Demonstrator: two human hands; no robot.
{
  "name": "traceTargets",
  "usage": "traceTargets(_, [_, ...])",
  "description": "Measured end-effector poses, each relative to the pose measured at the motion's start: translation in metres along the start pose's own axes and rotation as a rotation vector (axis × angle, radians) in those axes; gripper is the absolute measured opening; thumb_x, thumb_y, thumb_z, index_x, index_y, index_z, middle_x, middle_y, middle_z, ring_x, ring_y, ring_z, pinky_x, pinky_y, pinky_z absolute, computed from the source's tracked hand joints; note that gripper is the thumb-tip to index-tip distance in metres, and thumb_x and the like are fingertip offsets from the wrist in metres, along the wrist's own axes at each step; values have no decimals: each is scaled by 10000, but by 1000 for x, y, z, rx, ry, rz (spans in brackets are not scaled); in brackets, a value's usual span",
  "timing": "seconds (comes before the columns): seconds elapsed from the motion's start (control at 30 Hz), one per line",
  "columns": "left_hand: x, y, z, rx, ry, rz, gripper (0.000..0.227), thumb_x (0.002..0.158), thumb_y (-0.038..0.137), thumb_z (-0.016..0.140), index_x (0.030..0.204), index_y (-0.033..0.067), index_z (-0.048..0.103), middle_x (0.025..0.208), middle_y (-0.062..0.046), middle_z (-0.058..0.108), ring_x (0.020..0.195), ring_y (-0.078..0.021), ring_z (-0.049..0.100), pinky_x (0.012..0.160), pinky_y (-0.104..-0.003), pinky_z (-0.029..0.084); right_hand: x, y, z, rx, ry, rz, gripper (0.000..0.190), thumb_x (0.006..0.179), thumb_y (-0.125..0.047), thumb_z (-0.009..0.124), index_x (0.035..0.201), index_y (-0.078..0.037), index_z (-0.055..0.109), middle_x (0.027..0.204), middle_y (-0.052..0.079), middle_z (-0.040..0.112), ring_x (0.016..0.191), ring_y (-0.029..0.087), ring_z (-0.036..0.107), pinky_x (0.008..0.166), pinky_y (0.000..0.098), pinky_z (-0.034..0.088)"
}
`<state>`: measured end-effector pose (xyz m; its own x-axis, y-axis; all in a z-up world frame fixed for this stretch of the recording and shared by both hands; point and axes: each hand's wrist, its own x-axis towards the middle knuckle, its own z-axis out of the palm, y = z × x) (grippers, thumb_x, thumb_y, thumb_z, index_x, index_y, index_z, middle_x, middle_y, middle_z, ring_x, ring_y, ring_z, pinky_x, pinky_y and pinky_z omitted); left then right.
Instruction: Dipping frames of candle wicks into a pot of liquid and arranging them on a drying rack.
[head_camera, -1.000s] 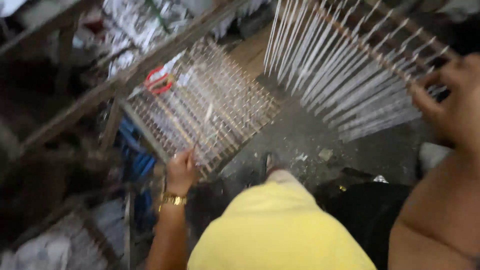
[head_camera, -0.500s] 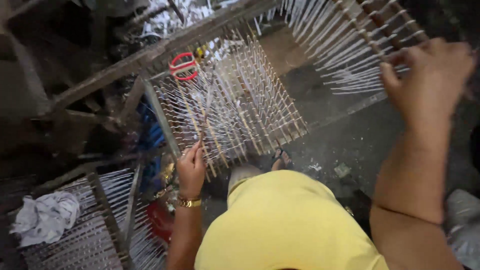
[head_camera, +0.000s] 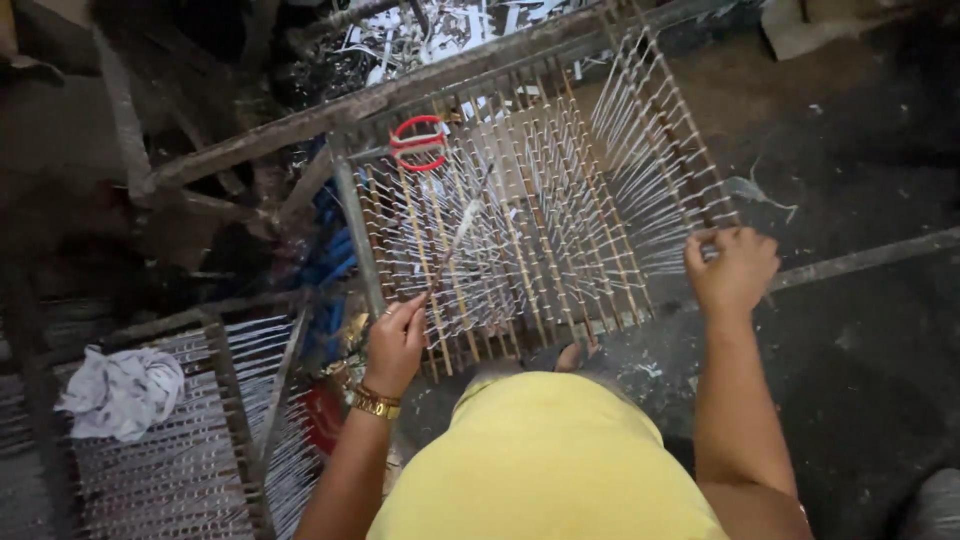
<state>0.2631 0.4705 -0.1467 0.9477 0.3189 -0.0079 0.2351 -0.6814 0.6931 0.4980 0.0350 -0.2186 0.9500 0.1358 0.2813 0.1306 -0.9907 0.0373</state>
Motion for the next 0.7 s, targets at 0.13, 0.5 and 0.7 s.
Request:
traceTargets(0.13, [1, -6, 1, -31, 37, -4, 295, 983, 133, 634, 1253, 134, 755, 845, -99, 727, 780, -311, 716, 685, -396, 572, -24, -13, 34, 94, 115, -15, 286, 774, -425, 880, 832, -177, 749, 845, 56, 635, 933, 355, 662, 763, 464, 522])
traceTargets(0.5, [0, -1, -14, -20, -79, -83, 285, 1019, 116, 580, 1245, 99, 753, 895, -113, 751, 776, -302, 724, 677, -376, 577, -53, -35, 57, 149, -27, 86, 207, 844, -383, 901, 868, -207, 794, 887, 34, 684, 1007, 332, 685, 850, 442, 503])
traceTargets(0.7, [-2, 3, -13, -8, -82, -73, 296, 998, 90, 594, 1248, 84, 753, 903, -149, 739, 783, -345, 714, 664, -395, 568, -55, -35, 67, 179, -4, 81, 216, 803, -377, 910, 881, -214, 791, 887, 47, 672, 1038, 354, 678, 850, 472, 505])
